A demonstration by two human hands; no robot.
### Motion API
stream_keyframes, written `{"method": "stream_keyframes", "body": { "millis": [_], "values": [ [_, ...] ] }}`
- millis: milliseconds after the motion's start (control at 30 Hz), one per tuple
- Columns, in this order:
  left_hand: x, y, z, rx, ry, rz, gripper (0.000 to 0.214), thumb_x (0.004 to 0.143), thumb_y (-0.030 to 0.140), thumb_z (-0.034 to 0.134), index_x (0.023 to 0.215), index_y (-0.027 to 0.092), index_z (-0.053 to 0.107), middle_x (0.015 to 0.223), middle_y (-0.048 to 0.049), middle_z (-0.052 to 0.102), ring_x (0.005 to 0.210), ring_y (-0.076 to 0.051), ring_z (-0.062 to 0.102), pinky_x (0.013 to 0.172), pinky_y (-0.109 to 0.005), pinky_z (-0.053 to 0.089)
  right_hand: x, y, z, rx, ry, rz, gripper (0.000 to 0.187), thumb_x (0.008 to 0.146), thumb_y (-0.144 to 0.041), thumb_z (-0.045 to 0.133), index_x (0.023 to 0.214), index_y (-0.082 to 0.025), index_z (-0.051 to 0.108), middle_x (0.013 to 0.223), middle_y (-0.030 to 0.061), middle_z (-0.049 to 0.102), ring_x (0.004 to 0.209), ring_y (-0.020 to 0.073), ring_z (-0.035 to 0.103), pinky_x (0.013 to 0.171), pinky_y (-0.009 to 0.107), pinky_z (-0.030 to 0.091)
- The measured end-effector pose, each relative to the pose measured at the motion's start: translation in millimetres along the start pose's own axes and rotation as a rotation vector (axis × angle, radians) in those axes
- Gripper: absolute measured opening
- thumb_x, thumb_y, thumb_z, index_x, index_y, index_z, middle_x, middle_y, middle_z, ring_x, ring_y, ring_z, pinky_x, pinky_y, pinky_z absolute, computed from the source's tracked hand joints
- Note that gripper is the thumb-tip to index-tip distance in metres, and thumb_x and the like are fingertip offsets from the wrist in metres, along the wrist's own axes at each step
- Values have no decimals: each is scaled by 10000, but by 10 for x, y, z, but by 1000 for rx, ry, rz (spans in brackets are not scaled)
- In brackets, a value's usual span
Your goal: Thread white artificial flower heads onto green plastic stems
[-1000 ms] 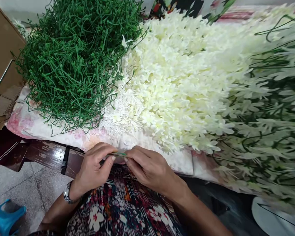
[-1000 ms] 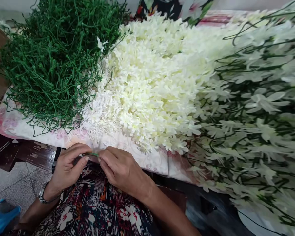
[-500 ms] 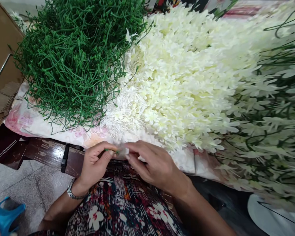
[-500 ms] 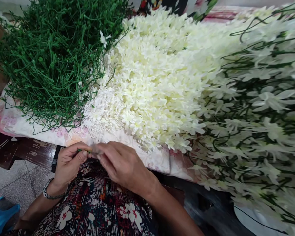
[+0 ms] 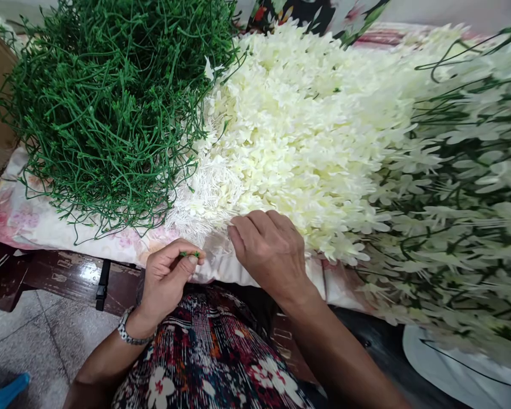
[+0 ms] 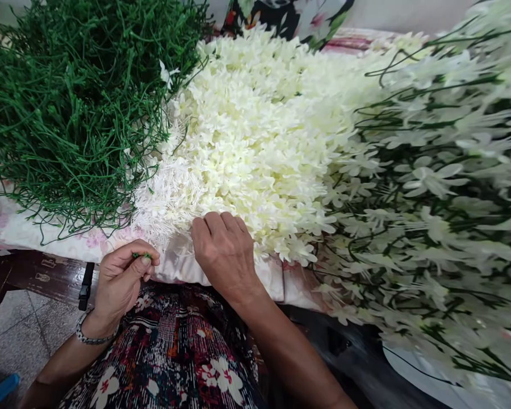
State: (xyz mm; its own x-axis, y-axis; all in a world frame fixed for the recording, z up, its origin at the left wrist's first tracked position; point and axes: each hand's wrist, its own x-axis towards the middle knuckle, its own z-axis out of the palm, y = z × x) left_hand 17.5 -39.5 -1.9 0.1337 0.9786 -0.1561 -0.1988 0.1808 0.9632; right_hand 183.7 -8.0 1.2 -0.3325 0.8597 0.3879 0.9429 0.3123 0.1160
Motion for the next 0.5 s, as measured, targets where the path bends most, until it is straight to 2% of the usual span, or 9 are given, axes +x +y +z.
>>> {"method": "stream_keyframes", "body": {
  "millis": [300, 400, 500],
  "values": [
    [81, -24, 88, 223, -13, 66, 113, 784, 206, 512, 782, 157, 614, 706, -20, 563, 620, -93, 491, 551, -203, 392, -151, 100, -105, 93, 51, -32, 130, 761, -142, 503, 650, -196, 542, 592, 19, 501, 636, 148, 398, 588, 288, 271],
    [119, -6, 146, 314, -62, 102, 121, 784, 195, 500, 781, 148, 611, 711, -29, 565, 665, -109, 512, 592, -218, 407, -207, 144, -135, 115, 111, -21, 79, 747, -158, 530, 685, -205, 544, 622, 13, 537, 652, 151, 416, 605, 298, 284],
    [140, 0, 191, 329, -48, 141, 118, 783, 184, 501, 785, 147, 614, 725, -30, 576, 682, -110, 525, 611, -216, 413, -226, 195, -135, 189, 196, 25, 40, 730, -166, 556, 722, -203, 544, 662, 8, 573, 657, 143, 447, 629, 300, 315]
  ]
}}
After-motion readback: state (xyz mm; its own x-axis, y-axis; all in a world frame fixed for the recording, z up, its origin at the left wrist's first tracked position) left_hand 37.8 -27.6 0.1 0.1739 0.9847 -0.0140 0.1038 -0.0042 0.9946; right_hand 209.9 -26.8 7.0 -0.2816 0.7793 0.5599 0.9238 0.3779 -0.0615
